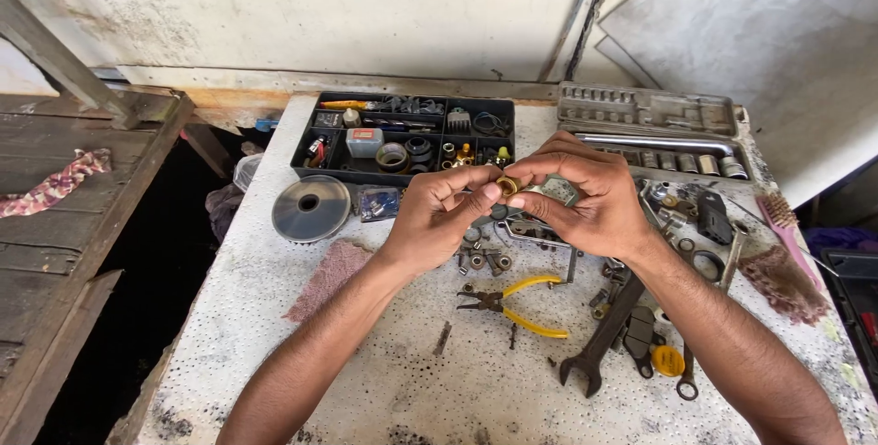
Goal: Cleaning and assembling motorcycle mechanical parts using various hand tools on a workbench.
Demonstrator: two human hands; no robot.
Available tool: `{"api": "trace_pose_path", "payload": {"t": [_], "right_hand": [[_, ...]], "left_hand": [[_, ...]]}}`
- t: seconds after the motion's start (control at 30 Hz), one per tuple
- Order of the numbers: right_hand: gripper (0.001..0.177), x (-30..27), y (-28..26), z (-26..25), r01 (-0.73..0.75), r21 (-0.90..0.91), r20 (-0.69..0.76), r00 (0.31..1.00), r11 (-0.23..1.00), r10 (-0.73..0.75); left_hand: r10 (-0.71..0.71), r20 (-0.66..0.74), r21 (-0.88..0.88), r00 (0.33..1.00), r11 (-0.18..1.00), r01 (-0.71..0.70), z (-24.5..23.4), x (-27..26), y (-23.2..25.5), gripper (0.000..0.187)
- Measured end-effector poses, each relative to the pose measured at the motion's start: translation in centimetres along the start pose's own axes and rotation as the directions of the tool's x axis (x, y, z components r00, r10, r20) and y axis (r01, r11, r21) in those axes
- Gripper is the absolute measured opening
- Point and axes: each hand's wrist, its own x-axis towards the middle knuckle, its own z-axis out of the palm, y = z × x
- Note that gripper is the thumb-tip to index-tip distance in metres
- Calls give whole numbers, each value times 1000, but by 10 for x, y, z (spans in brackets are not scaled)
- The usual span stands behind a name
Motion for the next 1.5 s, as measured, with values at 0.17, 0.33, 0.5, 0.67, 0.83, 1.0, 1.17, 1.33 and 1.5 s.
{"api": "trace_pose_path", "payload": {"t": [0.17, 0.33, 0.5, 0.67, 0.83, 1.0, 1.17, 1.33, 1.5], "right_hand": [[30, 5, 1, 11, -4, -20, 7, 1000, 1000, 4], [31, 9, 4, 17, 0, -25, 25, 1000, 1000, 1], [30, 17, 6, 19, -2, -90, 44, 999, 996, 6], [35, 34, 22, 22, 82, -222, 61, 996, 972, -70], [35, 52, 43, 29, 131, -303, 100, 989, 944, -105], [31, 61, 88, 46, -104, -261, 136, 980, 960, 144], [29, 68, 140, 68, -193, -275, 244, 934, 942, 263], [24, 80, 173, 88, -140, -360, 359, 892, 922, 275], [25, 90, 185, 101, -241, -419, 428, 798, 875, 425]], "left_hand": [[38, -23, 9, 999, 999, -38, -8, -6, -3, 27], [129, -29, -98, 991, 987, -131, -14, -8, -15, 26], [34, -56, 35, 998, 999, -33, -24, -2, -17, 26], [84, -52, 21, 995, 996, -83, -38, 16, -20, 18], [71, -46, 234, 996, 971, -58, -61, 37, -32, 13], [210, -65, 596, 976, 793, -130, -96, 58, -61, 15], [193, 44, 766, 980, 624, -157, -124, 66, -96, 28], [-86, 125, 789, 988, 613, -47, -132, 77, -106, 46], [-164, 197, 840, 967, 537, -80, -137, 82, -114, 44]]}}
